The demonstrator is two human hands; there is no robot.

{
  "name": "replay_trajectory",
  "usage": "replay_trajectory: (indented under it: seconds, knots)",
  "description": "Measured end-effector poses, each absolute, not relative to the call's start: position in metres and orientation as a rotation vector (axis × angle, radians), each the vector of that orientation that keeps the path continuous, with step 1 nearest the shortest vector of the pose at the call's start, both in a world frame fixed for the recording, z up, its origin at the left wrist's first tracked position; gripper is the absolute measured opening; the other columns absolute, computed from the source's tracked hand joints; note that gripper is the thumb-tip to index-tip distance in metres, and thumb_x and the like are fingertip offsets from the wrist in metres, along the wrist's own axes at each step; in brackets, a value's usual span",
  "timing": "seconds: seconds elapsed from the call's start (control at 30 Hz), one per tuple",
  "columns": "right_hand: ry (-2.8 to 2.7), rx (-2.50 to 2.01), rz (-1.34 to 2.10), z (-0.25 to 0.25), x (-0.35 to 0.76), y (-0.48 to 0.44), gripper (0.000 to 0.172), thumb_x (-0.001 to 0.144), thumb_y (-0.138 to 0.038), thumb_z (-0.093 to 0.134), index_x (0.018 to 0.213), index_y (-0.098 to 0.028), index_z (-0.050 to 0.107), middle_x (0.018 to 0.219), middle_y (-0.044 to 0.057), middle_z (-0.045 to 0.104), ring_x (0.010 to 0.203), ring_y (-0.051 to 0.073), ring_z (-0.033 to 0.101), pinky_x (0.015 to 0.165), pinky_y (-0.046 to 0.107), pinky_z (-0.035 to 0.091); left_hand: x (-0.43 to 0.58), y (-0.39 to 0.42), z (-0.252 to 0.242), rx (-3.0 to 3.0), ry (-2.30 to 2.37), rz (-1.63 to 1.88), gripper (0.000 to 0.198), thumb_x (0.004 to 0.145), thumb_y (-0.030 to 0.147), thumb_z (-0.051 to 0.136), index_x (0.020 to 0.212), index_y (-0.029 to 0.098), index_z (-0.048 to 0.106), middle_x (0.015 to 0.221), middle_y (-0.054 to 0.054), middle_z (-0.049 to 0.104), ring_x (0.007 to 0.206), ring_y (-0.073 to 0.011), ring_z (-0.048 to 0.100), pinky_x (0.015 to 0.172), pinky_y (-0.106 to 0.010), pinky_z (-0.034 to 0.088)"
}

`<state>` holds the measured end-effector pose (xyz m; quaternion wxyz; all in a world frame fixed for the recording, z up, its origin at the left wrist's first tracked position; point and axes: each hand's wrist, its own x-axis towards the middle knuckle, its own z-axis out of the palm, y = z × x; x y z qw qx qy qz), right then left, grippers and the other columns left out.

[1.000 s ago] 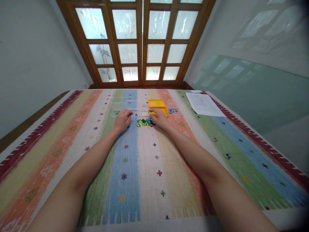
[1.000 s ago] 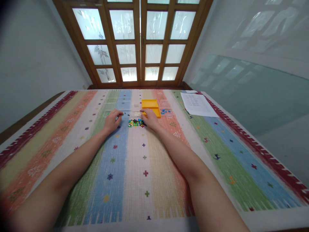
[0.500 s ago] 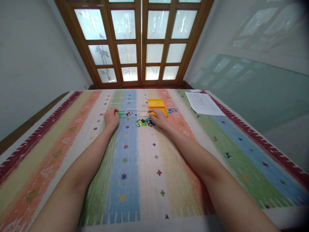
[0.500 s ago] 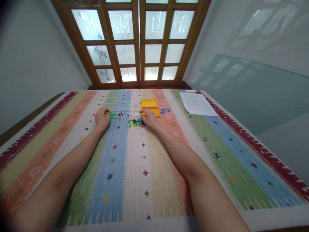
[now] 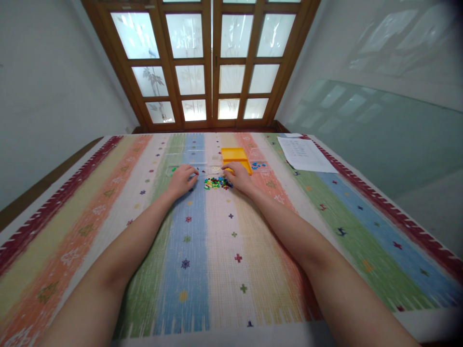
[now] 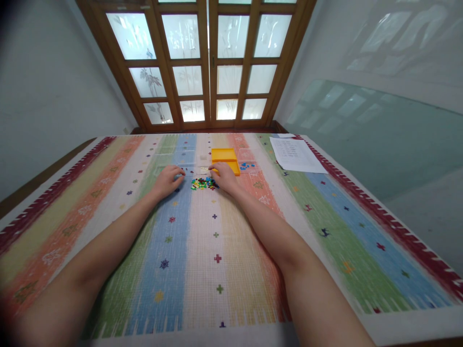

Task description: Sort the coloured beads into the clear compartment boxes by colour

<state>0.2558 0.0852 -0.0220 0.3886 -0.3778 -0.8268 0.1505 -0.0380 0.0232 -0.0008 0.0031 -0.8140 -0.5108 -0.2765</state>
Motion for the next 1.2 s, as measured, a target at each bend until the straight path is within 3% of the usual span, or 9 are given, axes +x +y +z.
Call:
replay_trajectory:
  seconds: [0.13,0.3,0.57,1.2]
  knots:
    - [-2.102,-0.968,0.375,-0.022,0.256,0.085,0.019,0.096,-0.021,0.059,0.107,-0.023,0.074,0.112,0.008,0.074,0.111,0.027,0.064,0.103,0.043,0.048,-0.019,0.016,0.0,-2.794,-1.339,-0.628,0.018,0.098,0.027,0.057,0.101,0.025,0.074,0.106,-0.009,0.069,0.105,-0.0272,0.058,0.096,-0.043,0.046]
    - [-2.112,-0.963,0.376,-0.022,0.254,0.084,0.018,0.096,-0.02,0.059,0.106,-0.024,0.074,0.113,0.008,0.073,0.111,0.027,0.063,0.102,0.043,0.048,-0.01,0.013,0.001,-2.821,-1.315,-0.573,0.021,0.096,0.022,0.058,0.105,0.026,0.076,0.104,-0.009,0.068,0.103,-0.0275,0.057,0.094,-0.044,0.045]
    - [-2.118,-0.94,0.376,-0.021,0.253,0.082,0.018,0.097,-0.021,0.059,0.106,-0.023,0.075,0.112,0.008,0.073,0.111,0.027,0.064,0.103,0.044,0.048,-0.006,0.011,0.0,-2.872,-1.292,-0.608,0.016,0.099,0.029,0.06,0.103,0.025,0.075,0.102,-0.008,0.067,0.101,-0.0266,0.058,0.092,-0.042,0.046]
    - [-2.141,-0.959,0.375,-0.019,0.252,0.079,0.017,0.097,-0.02,0.061,0.105,-0.023,0.075,0.112,0.008,0.073,0.11,0.026,0.063,0.103,0.042,0.048,-0.009,0.016,-0.003,-2.786,-1.428,-0.737,0.016,0.1,0.025,0.055,0.104,0.023,0.07,0.107,-0.008,0.07,0.102,-0.0265,0.061,0.096,-0.042,0.046]
